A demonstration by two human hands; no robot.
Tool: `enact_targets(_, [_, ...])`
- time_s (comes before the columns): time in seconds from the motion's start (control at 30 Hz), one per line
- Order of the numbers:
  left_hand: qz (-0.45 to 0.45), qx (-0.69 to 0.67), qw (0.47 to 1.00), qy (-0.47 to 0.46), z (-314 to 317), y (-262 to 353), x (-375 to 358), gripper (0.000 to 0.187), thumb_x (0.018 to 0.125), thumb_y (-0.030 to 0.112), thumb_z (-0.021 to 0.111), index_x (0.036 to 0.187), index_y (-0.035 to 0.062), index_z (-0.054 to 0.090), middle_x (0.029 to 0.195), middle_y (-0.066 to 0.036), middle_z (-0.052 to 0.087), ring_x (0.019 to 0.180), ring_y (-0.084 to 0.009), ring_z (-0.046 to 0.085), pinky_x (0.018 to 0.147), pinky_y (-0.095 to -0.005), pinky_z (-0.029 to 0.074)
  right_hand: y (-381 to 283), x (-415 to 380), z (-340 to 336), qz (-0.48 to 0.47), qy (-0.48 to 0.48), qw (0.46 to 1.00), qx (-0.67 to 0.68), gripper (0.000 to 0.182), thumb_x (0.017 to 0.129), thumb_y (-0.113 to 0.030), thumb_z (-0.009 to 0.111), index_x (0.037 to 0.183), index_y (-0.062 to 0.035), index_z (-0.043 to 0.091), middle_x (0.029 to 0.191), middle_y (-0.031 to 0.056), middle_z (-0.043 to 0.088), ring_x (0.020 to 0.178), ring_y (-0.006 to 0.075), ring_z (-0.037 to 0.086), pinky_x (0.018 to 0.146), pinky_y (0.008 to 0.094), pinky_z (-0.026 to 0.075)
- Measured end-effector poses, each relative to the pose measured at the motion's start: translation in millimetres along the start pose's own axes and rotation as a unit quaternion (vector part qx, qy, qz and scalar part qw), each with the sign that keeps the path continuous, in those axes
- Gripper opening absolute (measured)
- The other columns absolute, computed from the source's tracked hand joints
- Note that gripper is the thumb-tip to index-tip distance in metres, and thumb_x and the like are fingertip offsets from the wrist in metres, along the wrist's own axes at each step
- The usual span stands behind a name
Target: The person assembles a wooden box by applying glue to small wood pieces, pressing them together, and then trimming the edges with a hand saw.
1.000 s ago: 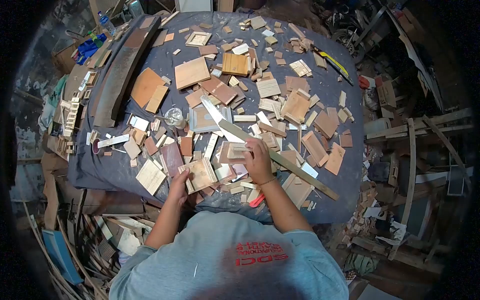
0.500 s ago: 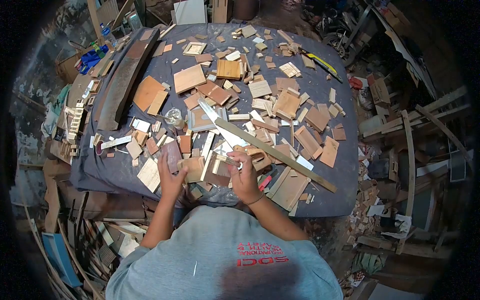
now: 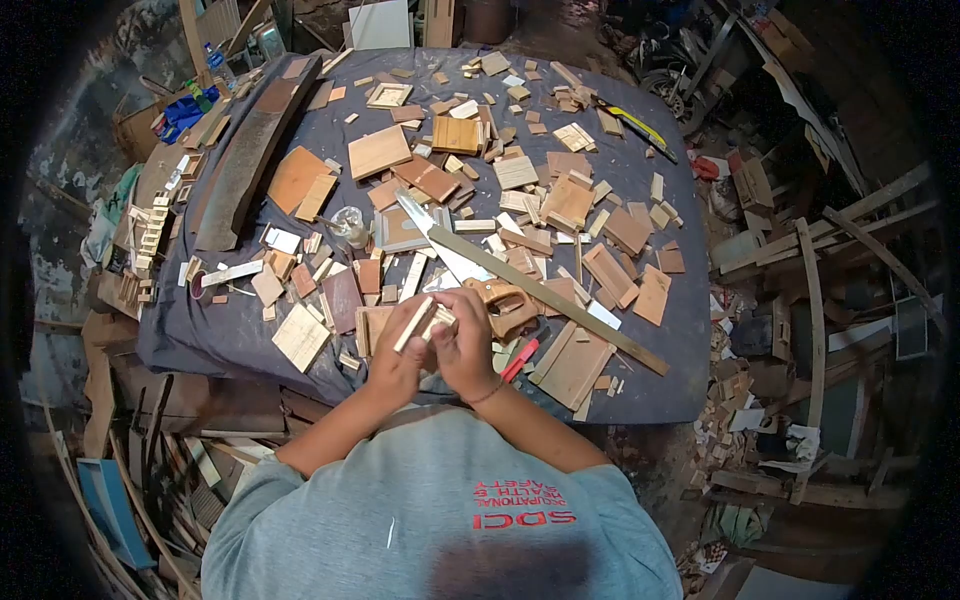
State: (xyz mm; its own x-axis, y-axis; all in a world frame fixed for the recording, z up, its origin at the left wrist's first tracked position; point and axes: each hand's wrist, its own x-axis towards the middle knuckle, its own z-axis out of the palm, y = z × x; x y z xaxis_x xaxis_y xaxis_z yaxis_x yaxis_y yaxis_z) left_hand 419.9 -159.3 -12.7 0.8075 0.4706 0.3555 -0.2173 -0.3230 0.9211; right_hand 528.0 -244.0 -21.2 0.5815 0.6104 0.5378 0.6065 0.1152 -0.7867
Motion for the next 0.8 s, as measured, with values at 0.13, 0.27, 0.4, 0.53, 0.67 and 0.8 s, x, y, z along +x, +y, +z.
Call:
enact_targets(0.13, [-0.010, 0.066, 0.998, 0.013, 11.8, -5.2, -3.7, 0.052, 0.094, 0.028, 0.054, 0.132, -0.0054, 0.043, 0.125, -0.020, 0.049, 0.115, -0.0271, 0.050, 0.098, -0.0360, 0.038, 13.6, 8.1, 4.6, 0.078, 0.040, 0.995, 0.045, 0.053, 0.095, -0.046, 0.046, 0.077, 0.0027, 0.057, 0.069, 0.0139, 0.052, 0.067, 0.0276, 0.053, 0.063, 0.0347, 0.041])
enact_targets(0.27, [-0.174, -0.005, 0.984, -0.049, -4.6, 10.7, -3.1, 0.051, 0.085, 0.019, 0.067, 0.126, -0.0037, 0.047, 0.104, -0.012, 0.061, 0.094, -0.0172, 0.058, 0.085, -0.0310, 0.046, 12.3, 6.0, 6.9, 0.114, 0.017, 0.993, 0.039, 0.054, 0.094, -0.047, 0.048, 0.072, 0.0020, 0.054, 0.064, 0.0124, 0.051, 0.061, 0.0270, 0.052, 0.060, 0.0344, 0.041])
enact_targets(0.4, [-0.246, -0.129, 0.950, -0.145, -13.4, -2.9, -12.6, 0.047, 0.078, 0.012, 0.070, 0.118, -0.0017, 0.051, 0.090, -0.005, 0.064, 0.078, -0.0126, 0.060, 0.068, -0.0276, 0.049, 10.8, -1.6, 3.2, 0.153, -0.081, 0.985, 0.008, 0.056, 0.092, -0.052, 0.051, 0.075, 0.0013, 0.059, 0.066, 0.0130, 0.056, 0.061, 0.0264, 0.056, 0.058, 0.0351, 0.042])
enact_targets(0.53, [-0.276, -0.072, 0.941, -0.181, -11.0, -2.2, -20.0, 0.041, 0.075, 0.008, 0.062, 0.115, -0.0007, 0.056, 0.087, -0.009, 0.067, 0.081, -0.0170, 0.065, 0.071, -0.0302, 0.051, -2.2, -7.7, 10.3, 0.156, -0.096, 0.982, 0.046, 0.056, 0.092, -0.051, 0.052, 0.077, 0.0020, 0.061, 0.067, 0.0128, 0.060, 0.062, 0.0184, 0.056, 0.059, 0.0336, 0.044])
enact_targets(0.67, [-0.339, -0.106, 0.910, -0.213, -12.0, -28.6, -36.9, 0.023, 0.077, 0.009, 0.060, 0.097, -0.0019, 0.064, 0.084, -0.008, 0.068, 0.079, -0.0163, 0.065, 0.071, -0.0308, 0.051, -10.2, -5.6, 1.3, 0.179, -0.139, 0.973, -0.031, 0.051, 0.092, -0.047, 0.052, 0.079, 0.0005, 0.065, 0.066, 0.0199, 0.058, 0.065, 0.0331, 0.062, 0.058, 0.0380, 0.045])
enact_targets(0.8, [-0.341, -0.181, 0.887, -0.254, -20.5, -40.3, -42.9, 0.026, 0.078, 0.005, 0.050, 0.102, -0.0030, 0.058, 0.091, -0.013, 0.065, 0.084, -0.0223, 0.066, 0.074, -0.0321, 0.055, -4.4, -14.1, 4.7, 0.144, -0.137, 0.979, -0.042, 0.048, 0.094, -0.042, 0.052, 0.075, 0.0011, 0.062, 0.066, 0.0205, 0.057, 0.064, 0.0381, 0.058, 0.057, 0.0402, 0.044])
